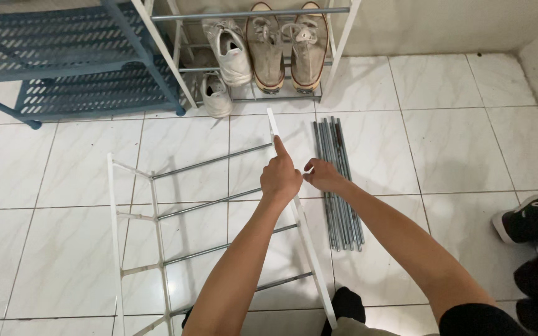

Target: The person assembles a white plastic and metal storage shelf by inserting metal rods into the side frames. They repeatedly pick up rods from the floor and fit them into the slots on both sides of the frame.

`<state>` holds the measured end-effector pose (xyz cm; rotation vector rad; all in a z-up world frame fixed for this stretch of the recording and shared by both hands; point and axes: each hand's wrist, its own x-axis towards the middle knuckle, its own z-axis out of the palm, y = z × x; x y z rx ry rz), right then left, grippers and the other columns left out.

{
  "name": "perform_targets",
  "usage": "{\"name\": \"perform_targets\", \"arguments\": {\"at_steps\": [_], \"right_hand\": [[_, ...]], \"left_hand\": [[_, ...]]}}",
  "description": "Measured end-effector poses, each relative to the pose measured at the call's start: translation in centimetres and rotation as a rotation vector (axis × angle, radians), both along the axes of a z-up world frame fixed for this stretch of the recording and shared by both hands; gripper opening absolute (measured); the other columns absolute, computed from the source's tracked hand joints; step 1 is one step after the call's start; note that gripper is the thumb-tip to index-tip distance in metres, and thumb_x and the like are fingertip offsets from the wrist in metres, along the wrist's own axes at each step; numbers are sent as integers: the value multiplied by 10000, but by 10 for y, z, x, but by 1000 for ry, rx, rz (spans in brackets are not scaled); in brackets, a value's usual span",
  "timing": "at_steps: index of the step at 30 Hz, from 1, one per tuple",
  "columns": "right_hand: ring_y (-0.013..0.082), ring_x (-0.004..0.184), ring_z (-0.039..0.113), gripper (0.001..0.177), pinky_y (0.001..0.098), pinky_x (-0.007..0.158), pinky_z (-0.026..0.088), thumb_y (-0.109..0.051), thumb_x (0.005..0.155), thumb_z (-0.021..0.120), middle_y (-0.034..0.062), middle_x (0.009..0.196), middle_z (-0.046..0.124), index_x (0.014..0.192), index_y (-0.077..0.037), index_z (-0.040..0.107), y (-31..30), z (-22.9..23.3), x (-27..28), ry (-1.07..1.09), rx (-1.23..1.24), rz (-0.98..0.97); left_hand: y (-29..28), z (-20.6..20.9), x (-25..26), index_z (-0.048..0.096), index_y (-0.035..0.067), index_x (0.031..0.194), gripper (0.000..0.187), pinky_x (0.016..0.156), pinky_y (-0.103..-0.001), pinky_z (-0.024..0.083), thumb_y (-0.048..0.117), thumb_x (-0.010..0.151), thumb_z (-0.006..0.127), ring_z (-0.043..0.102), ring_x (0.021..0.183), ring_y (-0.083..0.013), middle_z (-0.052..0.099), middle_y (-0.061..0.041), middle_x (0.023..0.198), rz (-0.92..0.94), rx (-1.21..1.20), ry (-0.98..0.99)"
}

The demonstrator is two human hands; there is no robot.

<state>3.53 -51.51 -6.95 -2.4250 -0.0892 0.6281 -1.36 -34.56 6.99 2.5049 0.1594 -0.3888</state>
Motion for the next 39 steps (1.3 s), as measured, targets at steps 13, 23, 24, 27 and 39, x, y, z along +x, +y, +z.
{"name": "perform_targets", "arguments": {"at_steps": [13,23,24,27,39], "right_hand": [[198,915,717,412,381,745,603,-284,990,559,63,1130,705,1356,-98,529,73,112,0,351,313,-174],[222,832,722,357,376,682,589,-244,972,594,120,1016,724,1264,-40,572,109,202,22,329,705,-131],[218,821,720,350,368,668,582,-240,970,598,115,1007,721,1258,-41,579,114,212,25,314,717,-119],[210,786,716,324,351,627,569,-216,965,609,110,975,715,1233,-33,594,131,240,31,270,731,-98],[135,712,665,206,275,526,509,-152,953,647,67,872,702,1120,-33,638,178,307,28,162,809,31]], "left_hand": [[93,97,37,260,63,1574,865,836,-504,574,210,832,679,725,982,-398,748,-224,1060,275,-82,-234],[201,138,59,424,41,1529,679,597,-332,575,90,876,601,743,672,-212,776,-192,991,499,-653,-445],[210,144,57,408,45,1530,674,551,-313,551,74,882,590,722,645,-180,757,-161,993,518,-722,-439],[235,156,46,409,54,1500,640,492,-288,515,35,879,562,701,623,-133,717,-96,967,511,-805,-452],[316,130,1,587,90,1374,502,665,-342,556,85,876,645,707,820,-166,697,-63,1099,462,-768,-396]]}}
